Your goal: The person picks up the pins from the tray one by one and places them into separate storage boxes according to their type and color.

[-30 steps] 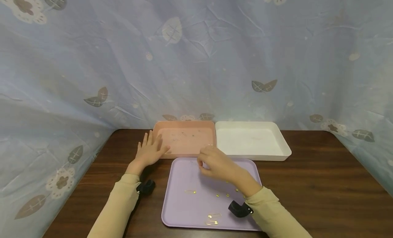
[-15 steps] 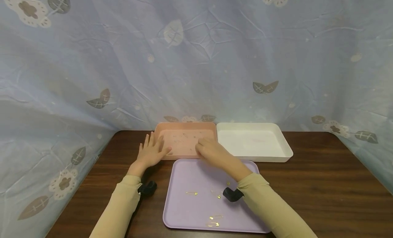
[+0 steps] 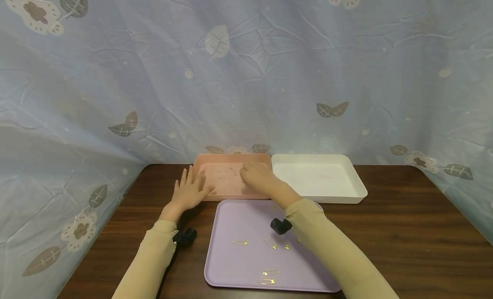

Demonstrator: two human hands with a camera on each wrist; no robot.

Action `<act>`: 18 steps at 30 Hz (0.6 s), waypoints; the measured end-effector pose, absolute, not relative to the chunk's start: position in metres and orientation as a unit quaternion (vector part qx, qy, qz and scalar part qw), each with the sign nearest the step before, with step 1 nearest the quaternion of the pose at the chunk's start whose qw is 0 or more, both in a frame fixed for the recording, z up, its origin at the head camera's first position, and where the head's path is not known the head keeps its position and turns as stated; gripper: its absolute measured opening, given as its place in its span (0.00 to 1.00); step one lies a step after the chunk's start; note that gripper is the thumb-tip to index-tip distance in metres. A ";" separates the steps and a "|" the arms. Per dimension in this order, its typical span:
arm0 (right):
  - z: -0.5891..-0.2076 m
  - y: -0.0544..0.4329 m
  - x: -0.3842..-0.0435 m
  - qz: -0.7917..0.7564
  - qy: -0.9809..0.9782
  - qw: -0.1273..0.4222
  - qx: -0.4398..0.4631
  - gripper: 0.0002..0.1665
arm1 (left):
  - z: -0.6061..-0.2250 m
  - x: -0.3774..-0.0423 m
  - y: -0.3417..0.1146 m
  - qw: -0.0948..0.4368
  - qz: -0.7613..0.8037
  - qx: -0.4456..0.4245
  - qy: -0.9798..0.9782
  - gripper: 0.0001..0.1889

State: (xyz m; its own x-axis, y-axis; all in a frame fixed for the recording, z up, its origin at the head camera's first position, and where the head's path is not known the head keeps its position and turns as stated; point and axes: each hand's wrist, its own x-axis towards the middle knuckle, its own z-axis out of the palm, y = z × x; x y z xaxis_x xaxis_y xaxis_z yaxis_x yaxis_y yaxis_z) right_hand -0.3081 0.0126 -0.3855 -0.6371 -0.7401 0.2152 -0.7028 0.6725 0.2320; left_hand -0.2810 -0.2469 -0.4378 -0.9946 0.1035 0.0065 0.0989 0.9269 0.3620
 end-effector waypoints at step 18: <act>-0.391 0.003 -0.341 -0.104 -0.880 0.151 0.437 0.09 | -0.437 -0.281 -0.248 0.002 0.181 0.057 0.982 0.43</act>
State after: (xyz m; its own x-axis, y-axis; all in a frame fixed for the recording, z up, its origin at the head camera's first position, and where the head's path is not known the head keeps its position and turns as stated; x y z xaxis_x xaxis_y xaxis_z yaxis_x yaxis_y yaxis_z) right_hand -0.3413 0.0029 -0.3914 -0.5717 -0.8016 0.1749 -0.7386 0.5956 0.3157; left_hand -0.2807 -0.2476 -0.4369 -0.9934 0.1133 0.0161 0.1115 0.9278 0.3560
